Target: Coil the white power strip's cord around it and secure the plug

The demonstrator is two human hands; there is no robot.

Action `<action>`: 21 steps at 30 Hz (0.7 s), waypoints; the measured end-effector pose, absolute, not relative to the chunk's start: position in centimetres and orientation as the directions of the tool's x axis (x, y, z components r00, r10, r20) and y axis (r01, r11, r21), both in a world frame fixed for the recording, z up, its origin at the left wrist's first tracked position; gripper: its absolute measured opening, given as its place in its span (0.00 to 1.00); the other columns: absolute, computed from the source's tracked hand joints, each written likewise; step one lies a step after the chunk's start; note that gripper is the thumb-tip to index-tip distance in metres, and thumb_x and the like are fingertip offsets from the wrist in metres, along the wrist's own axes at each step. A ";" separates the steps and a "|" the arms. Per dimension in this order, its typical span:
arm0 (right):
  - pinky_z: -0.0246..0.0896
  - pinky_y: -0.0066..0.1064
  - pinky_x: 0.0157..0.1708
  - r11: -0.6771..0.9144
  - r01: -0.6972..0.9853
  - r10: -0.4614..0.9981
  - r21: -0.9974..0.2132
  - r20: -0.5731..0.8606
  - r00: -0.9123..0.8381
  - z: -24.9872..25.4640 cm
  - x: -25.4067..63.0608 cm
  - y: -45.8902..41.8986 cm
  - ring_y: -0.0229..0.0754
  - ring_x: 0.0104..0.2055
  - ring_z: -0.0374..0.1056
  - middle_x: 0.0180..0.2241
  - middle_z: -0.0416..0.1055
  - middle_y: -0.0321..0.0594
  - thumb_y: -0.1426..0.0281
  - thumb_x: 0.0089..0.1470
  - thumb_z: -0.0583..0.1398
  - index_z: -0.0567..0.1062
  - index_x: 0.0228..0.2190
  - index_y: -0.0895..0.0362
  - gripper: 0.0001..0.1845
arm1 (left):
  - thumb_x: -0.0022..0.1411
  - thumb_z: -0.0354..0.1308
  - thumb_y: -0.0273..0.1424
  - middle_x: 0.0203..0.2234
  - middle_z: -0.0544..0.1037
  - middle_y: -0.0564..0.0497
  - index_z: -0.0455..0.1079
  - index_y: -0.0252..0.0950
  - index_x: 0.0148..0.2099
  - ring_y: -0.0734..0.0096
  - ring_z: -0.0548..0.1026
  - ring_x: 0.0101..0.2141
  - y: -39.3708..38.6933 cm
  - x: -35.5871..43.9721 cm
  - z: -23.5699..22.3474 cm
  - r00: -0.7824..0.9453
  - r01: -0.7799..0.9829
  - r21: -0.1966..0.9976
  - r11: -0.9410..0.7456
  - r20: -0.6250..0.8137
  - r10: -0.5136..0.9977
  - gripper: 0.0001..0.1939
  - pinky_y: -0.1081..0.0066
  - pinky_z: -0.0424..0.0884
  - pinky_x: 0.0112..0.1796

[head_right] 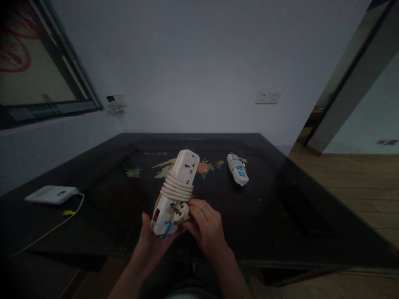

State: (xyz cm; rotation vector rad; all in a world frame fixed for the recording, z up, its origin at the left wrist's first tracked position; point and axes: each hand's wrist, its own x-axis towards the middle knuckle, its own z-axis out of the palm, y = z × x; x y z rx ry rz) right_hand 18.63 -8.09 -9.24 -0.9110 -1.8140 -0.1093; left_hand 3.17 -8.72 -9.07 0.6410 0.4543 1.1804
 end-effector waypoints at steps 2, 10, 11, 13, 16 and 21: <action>0.68 0.32 0.38 0.716 0.613 0.537 -0.334 0.825 -0.178 -9.3 18.8 -8.1 0.43 0.41 0.71 0.38 0.75 0.46 0.66 0.58 0.57 0.72 0.39 0.57 0.10 | 0.59 0.55 0.48 0.57 0.65 0.49 0.53 0.54 0.63 0.60 0.68 0.51 -8.6 3.0 -8.7 0.317 -0.685 0.687 0.243 -0.020 0.948 0.31 0.58 0.66 0.50; 0.68 0.30 0.38 0.712 0.550 0.614 -0.437 0.768 -0.184 -8.2 19.9 -8.5 0.41 0.38 0.72 0.36 0.76 0.43 0.66 0.58 0.57 0.73 0.38 0.56 0.09 | 0.48 0.68 0.38 0.50 0.71 0.44 0.49 0.49 0.65 0.56 0.72 0.47 -8.8 1.1 -9.9 0.495 -0.548 0.777 0.311 0.001 0.869 0.46 0.61 0.66 0.48; 0.67 0.29 0.37 0.712 0.539 0.622 -0.451 0.761 -0.186 -7.9 20.0 -8.6 0.41 0.37 0.73 0.35 0.76 0.42 0.66 0.58 0.57 0.73 0.37 0.56 0.09 | 0.47 0.69 0.37 0.48 0.73 0.43 0.50 0.46 0.64 0.55 0.73 0.46 -8.9 1.0 -10.1 0.522 -0.535 0.777 0.332 -0.005 0.853 0.46 0.61 0.68 0.46; 0.67 0.28 0.36 0.711 0.508 0.642 -0.486 0.743 -0.188 -7.6 20.0 -8.8 0.40 0.37 0.72 0.34 0.76 0.42 0.65 0.58 0.56 0.73 0.36 0.56 0.08 | 0.46 0.69 0.37 0.43 0.75 0.43 0.54 0.42 0.63 0.55 0.75 0.42 -9.1 1.0 -10.3 0.543 -0.546 0.756 0.360 -0.008 0.839 0.44 0.61 0.69 0.44; 0.65 0.27 0.37 0.701 0.455 0.674 -0.549 0.718 -0.174 -7.6 19.7 -9.0 0.40 0.37 0.72 0.35 0.76 0.41 0.67 0.58 0.57 0.72 0.37 0.56 0.07 | 0.47 0.68 0.35 0.38 0.77 0.44 0.60 0.38 0.59 0.57 0.76 0.38 -9.5 1.5 -9.8 0.547 -0.585 0.701 0.408 -0.030 0.836 0.38 0.62 0.71 0.41; 0.63 0.28 0.36 0.677 0.319 0.718 -0.663 0.691 -0.088 -8.1 18.4 -9.2 0.39 0.36 0.69 0.34 0.73 0.40 0.68 0.55 0.59 0.71 0.36 0.56 0.05 | 0.49 0.66 0.39 0.32 0.77 0.45 0.68 0.31 0.49 0.60 0.76 0.33 -9.9 2.7 -8.9 0.463 -0.617 0.658 0.432 -0.140 0.875 0.27 0.64 0.72 0.37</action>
